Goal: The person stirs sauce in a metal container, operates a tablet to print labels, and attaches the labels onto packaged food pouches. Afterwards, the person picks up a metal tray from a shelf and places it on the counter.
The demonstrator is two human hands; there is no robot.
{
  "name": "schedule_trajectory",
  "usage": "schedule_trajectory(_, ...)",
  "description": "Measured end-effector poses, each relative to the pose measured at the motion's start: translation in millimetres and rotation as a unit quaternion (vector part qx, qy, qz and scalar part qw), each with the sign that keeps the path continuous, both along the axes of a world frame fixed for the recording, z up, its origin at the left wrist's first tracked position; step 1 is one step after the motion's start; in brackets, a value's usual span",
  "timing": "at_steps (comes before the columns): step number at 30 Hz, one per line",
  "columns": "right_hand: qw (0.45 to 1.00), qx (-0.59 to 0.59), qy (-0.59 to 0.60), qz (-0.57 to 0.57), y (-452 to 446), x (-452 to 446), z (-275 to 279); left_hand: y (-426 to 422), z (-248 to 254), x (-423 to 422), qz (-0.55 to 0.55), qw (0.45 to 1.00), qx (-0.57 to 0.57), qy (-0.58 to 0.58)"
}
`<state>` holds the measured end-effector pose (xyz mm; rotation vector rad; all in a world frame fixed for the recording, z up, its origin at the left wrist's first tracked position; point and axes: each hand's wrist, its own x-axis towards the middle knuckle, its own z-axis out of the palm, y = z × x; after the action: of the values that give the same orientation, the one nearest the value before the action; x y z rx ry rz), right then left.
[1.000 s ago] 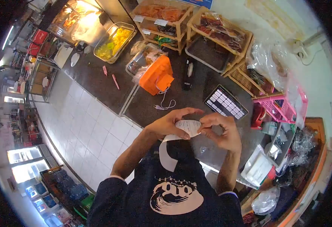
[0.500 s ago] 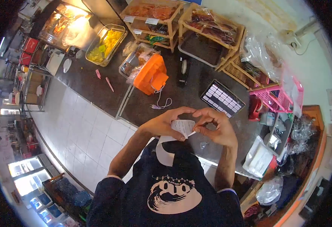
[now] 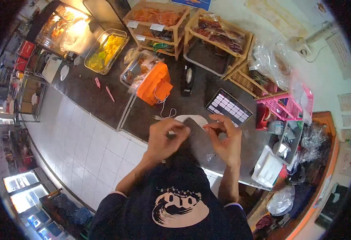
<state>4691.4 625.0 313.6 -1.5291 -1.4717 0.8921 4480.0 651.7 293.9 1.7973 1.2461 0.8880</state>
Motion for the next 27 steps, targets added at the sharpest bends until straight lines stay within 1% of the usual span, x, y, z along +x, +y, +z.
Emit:
schedule_trajectory(1, 1.0, 0.019, -0.011, -0.012, -1.1, -2.5, -3.2, -6.4, 6.2, 3.6, -0.042, 0.984, -0.166, -0.053)
schedule_trajectory(2, 1.0, 0.021, -0.011, -0.007, -3.0, -5.9, -4.8, -8.5, 3.7, 6.9, -0.062, 0.974, -0.2, -0.08)
schedule_trajectory(3, 0.998, 0.044, -0.035, -0.007, -5.6, -9.7, -6.0, -9.5, -2.5, 11.4, -0.058, 0.975, -0.198, -0.08)
schedule_trajectory(5, 0.996, 0.072, -0.058, -0.011, -8.0, -17.5, -4.0, -8.2, -15.8, 18.7, -0.015, 0.933, -0.293, -0.21)
schedule_trajectory(7, 0.995, 0.081, -0.065, 0.011, -9.5, -23.5, 2.3, -5.9, -21.5, 16.8, -0.026, 0.933, -0.283, -0.22)
schedule_trajectory(9, 0.993, 0.093, -0.07, 0.009, -10.9, -25.3, -4.0, -4.6, -26.8, 14.5, -0.038, 0.932, -0.277, -0.231)
schedule_trajectory(11, 0.992, 0.106, -0.073, 0.01, -12.1, -25.6, -6.3, -3.2, -31.0, 10.5, -0.035, 0.932, -0.307, -0.19)
schedule_trajectory(17, 0.994, 0.089, -0.058, 0.016, -11.6, -23.7, -7.1, -2.1, -24.6, 10.3, -0.061, 0.941, -0.287, -0.171)
schedule_trajectory(18, 0.997, 0.063, -0.048, 0.016, -11.3, -22.5, -4.5, -2.3, -27.3, 11.5, -0.061, 0.941, -0.287, -0.171)
schedule_trajectory(19, 0.999, 0.037, -0.037, 0.015, -11.1, -21.3, -3.3, -2.6, -31.6, 13.4, -0.068, 0.955, -0.235, -0.169)
schedule_trajectory(20, 0.999, 0.035, -0.036, 0.015, -11.0, -19.9, -3.9, -4.0, -34.4, 14.9, -0.074, 0.966, -0.183, -0.167)
schedule_trajectory(22, 1.0, -0.003, 0.005, 0.005, -10.8, -17.2, -6.0, -5.4, -36.2, 16.6, -0.077, 0.961, -0.193, -0.181)
schedule_trajectory(23, 1.0, -0.006, 0.007, 0.005, -10.6, -16.0, -8.5, -6.0, -36.4, 17.1, -0.081, 0.956, -0.201, -0.196)
schedule_trajectory(25, 0.995, -0.008, 0.095, -0.018, -10.1, -13.8, -15.6, -7.8, -44.3, 19.6, -0.081, 0.954, -0.204, -0.205)
schedule_trajectory(26, 0.995, -0.009, 0.096, -0.018, -9.9, -13.1, -18.6, -7.9, -46.9, 20.1, -0.082, 0.952, -0.203, -0.215)
schedule_trajectory(27, 0.989, -0.025, 0.139, -0.043, -9.6, -12.2, -21.4, -9.2, -47.5, 19.4, -0.082, 0.952, -0.203, -0.215)
